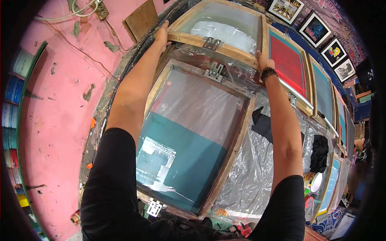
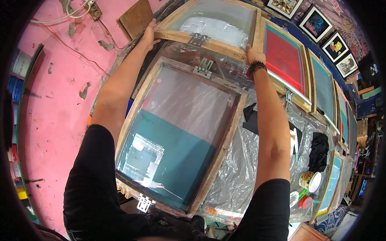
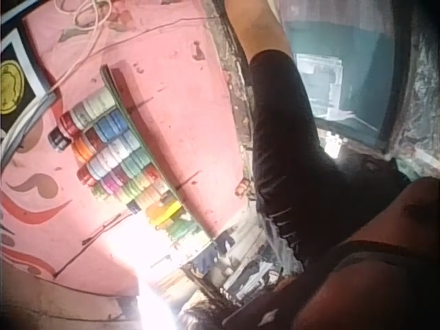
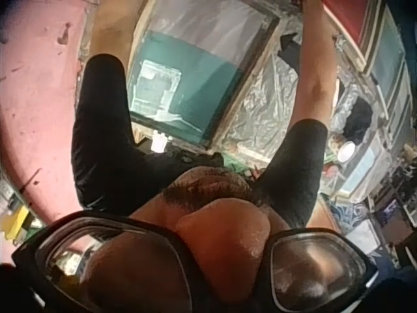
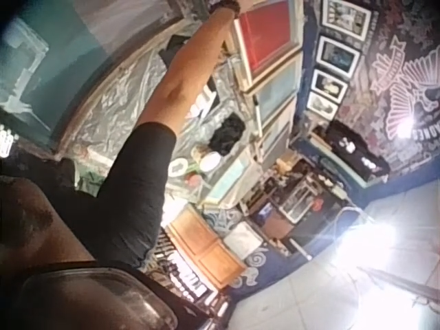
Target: Preparing screen printing equipment by organizing screens and applying ink to a squeegee.
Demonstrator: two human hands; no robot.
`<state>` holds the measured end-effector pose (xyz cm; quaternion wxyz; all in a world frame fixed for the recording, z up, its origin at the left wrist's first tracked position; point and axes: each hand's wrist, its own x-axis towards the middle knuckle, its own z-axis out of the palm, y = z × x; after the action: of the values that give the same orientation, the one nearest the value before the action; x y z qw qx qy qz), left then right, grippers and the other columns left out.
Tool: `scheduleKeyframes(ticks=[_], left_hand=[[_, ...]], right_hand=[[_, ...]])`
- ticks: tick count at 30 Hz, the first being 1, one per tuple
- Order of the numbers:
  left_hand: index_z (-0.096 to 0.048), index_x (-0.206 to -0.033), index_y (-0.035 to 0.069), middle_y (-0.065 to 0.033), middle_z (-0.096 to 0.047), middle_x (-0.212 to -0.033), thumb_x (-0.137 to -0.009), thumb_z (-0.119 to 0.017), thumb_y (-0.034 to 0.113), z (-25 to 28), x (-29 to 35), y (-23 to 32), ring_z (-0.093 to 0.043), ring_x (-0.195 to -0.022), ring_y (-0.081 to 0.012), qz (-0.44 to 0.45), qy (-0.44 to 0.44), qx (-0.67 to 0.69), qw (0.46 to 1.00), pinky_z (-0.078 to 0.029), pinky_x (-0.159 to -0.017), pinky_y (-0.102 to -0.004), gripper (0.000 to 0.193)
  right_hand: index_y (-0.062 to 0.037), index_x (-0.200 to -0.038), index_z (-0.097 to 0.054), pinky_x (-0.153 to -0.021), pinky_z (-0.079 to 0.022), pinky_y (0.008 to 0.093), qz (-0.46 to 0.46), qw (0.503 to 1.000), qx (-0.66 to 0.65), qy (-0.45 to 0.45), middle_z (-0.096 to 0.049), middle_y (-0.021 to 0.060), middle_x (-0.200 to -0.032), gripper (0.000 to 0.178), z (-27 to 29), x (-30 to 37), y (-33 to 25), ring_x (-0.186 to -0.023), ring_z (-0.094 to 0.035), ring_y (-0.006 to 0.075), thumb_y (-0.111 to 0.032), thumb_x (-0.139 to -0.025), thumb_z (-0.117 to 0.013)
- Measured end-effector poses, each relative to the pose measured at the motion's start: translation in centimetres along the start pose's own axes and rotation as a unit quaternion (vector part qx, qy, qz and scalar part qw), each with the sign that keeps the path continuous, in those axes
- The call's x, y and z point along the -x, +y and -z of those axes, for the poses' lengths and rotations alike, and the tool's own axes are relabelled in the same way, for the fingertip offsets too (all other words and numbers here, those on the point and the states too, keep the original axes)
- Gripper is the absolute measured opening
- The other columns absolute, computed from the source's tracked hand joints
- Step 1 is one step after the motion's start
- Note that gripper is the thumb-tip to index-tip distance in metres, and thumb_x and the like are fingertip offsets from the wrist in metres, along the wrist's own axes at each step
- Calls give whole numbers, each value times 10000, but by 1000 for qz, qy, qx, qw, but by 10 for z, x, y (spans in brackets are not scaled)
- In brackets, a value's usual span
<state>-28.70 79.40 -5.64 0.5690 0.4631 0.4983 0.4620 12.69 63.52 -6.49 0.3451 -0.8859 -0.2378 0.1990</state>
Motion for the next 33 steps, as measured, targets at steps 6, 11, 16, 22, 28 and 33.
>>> scheduleKeyframes(ticks=[6,11,16,22,28,33], left_hand=[[-329,-1553,107,-194,-313,-1583,-875,-449,782,11,-21,-20,-354,-1402,-364,-17,-14,4,1000,-313,-1108,-498,965],[-307,-1568,121,-231,-281,-1592,-847,-438,826,6,-29,-38,-302,-1435,-419,-33,-27,11,999,-282,-1135,-526,1017],[-276,-1581,143,-227,-292,-1589,-858,-420,814,-4,-31,-53,-307,-1444,-391,-33,-39,-4,999,-279,-1136,-565,997],[-273,-1581,145,-180,-348,-1577,-878,-432,780,2,-48,-73,-354,-1425,-367,-23,-28,-8,999,-300,-1112,-583,960],[-327,-1541,115,-186,-376,-1550,-877,-443,783,3,-56,-79,-364,-1425,-354,-49,-56,-18,997,-288,-1115,-593,949],[-379,-1540,154,-179,-369,-1566,-888,-399,795,-18,-35,-79,-346,-1436,-351,-15,-91,-58,994,-309,-1088,-601,915]], right_hand=[[54,-1278,-628,-1055,-439,420,31,999,14,16,-605,256,-1341,907,-30,-19,4,-1263,-575,373,-679,-748,-698],[126,-1284,-594,-958,-481,385,30,999,-29,8,-656,226,-1264,925,-40,-43,14,-1168,-637,306,-612,-754,-772],[102,-1294,-602,-927,-484,381,25,999,-5,37,-665,195,-1251,888,-50,-68,33,-1119,-646,298,-565,-745,-808],[109,-1257,-617,-939,-475,406,22,1000,-5,15,-646,246,-1241,906,-67,-72,49,-1121,-634,338,-644,-765,-724],[114,-1256,-614,-1029,-456,442,20,992,118,-28,-610,295,-1307,936,-63,-75,44,-1227,-597,406,-714,-821,-588],[108,-1260,-612,-1022,-473,452,65,978,196,-15,-624,310,-1271,861,-55,-78,51,-1205,-614,416,-653,-860,-571]])
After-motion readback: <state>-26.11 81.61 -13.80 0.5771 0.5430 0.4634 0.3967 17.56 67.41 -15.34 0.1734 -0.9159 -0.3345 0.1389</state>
